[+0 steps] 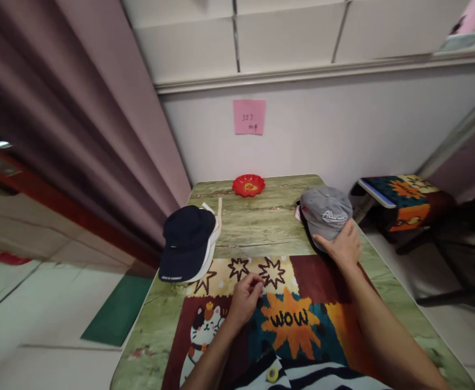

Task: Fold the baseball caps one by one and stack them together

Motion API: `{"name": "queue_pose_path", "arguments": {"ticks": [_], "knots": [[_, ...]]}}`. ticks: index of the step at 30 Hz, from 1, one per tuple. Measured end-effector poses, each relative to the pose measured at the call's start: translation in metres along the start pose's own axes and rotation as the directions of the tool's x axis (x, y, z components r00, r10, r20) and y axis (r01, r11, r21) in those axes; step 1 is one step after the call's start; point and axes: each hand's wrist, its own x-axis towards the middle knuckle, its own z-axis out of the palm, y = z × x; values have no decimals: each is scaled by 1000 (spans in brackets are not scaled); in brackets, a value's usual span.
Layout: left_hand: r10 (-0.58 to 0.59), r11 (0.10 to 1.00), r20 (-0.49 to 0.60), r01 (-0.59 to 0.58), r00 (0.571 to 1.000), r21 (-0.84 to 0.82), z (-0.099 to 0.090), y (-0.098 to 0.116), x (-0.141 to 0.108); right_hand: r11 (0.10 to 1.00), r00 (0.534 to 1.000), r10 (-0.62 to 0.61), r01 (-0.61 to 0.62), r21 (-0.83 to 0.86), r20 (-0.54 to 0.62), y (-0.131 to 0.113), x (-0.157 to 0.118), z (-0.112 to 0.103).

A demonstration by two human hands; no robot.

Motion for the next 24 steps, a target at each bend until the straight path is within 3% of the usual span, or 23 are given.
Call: {"name": "queue_pose_path", "arguments": {"ticks": [7,10,12,13,14,16,17,18,20,22,24], "knots": [[-41,993,-11,40,999,-110,8,-7,2,998,997,-57,56,-15,-60,5,5,5],[40,998,-186,-49,982,-43,-12,14,22,998,992,-66,68,12,-109,6,5,8],[183,981,-396,-139,900,137,-46,38,43,996,990,-76,82,45,-118,9,5,8],[272,955,-497,-167,824,245,-68,51,54,993,987,-91,100,65,-130,10,4,6],[360,920,-591,-168,722,354,-93,63,64,988,981,-113,127,87,-155,12,3,4],[479,836,-674,-58,563,546,-143,81,81,970,958,-172,205,129,-231,14,-2,-5],[493,798,-689,40,532,602,-165,85,87,957,941,-202,248,149,-271,13,-5,-10],[464,768,-706,154,535,622,-184,87,91,943,925,-229,288,165,-303,12,-9,-16],[338,740,-740,322,581,591,-211,82,96,915,900,-284,358,187,-331,7,-18,-27],[260,733,-748,379,611,564,-223,73,97,889,889,-335,408,209,-312,0,-25,-36],[255,740,-747,373,613,559,-225,66,96,863,884,-374,443,242,-282,-8,-30,-42]]}}
